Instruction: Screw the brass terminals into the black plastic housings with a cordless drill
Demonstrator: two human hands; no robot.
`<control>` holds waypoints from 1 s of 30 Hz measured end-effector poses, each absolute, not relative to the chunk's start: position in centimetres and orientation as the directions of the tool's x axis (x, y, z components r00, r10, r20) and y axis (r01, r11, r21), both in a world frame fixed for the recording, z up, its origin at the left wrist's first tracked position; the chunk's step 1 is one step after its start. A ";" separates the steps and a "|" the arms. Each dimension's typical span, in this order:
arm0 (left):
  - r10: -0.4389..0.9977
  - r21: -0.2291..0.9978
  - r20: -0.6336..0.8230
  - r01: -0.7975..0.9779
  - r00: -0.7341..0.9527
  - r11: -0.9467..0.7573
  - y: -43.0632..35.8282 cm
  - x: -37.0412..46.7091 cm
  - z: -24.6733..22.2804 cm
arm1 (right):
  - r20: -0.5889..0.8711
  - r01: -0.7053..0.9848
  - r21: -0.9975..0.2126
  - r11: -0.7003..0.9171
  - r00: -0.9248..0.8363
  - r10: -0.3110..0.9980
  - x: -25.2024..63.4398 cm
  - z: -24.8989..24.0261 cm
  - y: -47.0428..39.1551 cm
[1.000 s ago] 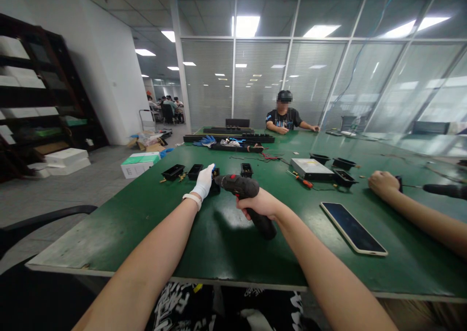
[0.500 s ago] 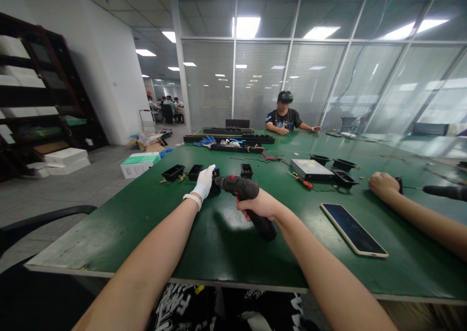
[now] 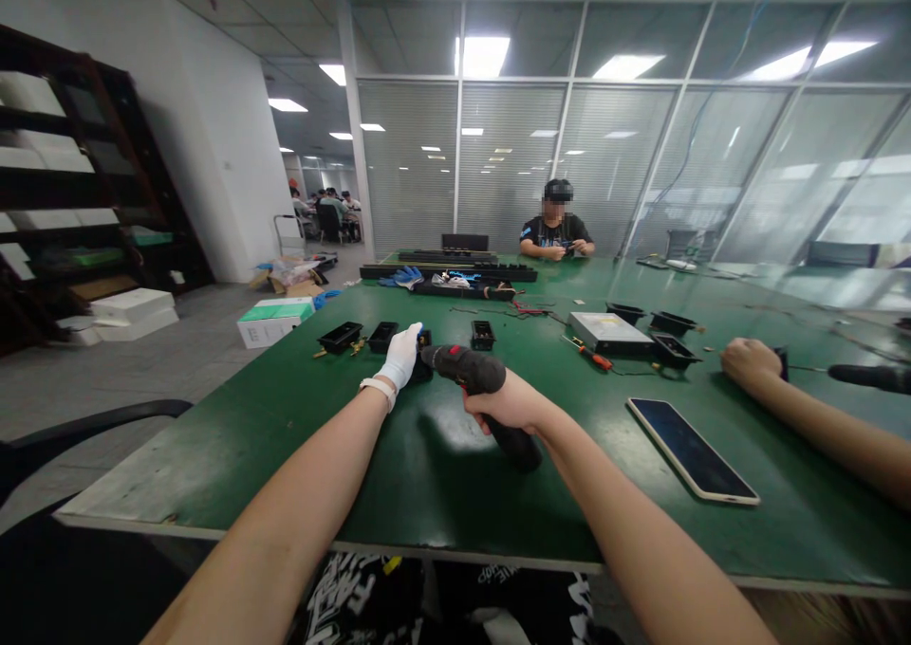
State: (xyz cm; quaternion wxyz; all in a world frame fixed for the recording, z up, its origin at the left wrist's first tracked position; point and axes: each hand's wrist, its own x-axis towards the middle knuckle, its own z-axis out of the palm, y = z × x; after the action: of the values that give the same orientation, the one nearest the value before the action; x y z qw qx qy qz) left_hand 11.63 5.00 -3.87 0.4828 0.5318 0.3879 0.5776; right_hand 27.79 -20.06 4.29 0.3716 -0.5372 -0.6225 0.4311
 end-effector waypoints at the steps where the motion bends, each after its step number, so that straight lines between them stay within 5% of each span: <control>1: 0.969 0.960 0.248 -0.145 0.027 -0.241 5.0 11.6 -3.9 | 0.012 0.363 -0.929 0.068 -0.155 0.988 27.8 4.3 -20.1; 30: 0.964 0.953 0.265 -0.161 0.036 -0.256 6.2 11.4 -4.7 | 0.009 0.260 -0.964 0.057 -0.180 0.984 27.8 4.6 -20.2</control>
State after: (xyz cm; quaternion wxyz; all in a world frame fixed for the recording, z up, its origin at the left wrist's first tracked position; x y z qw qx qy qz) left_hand 11.44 6.24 -4.71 0.4812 0.5352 0.3749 0.5844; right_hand 27.77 -20.19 4.58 0.3906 -0.5073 -0.6129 0.4630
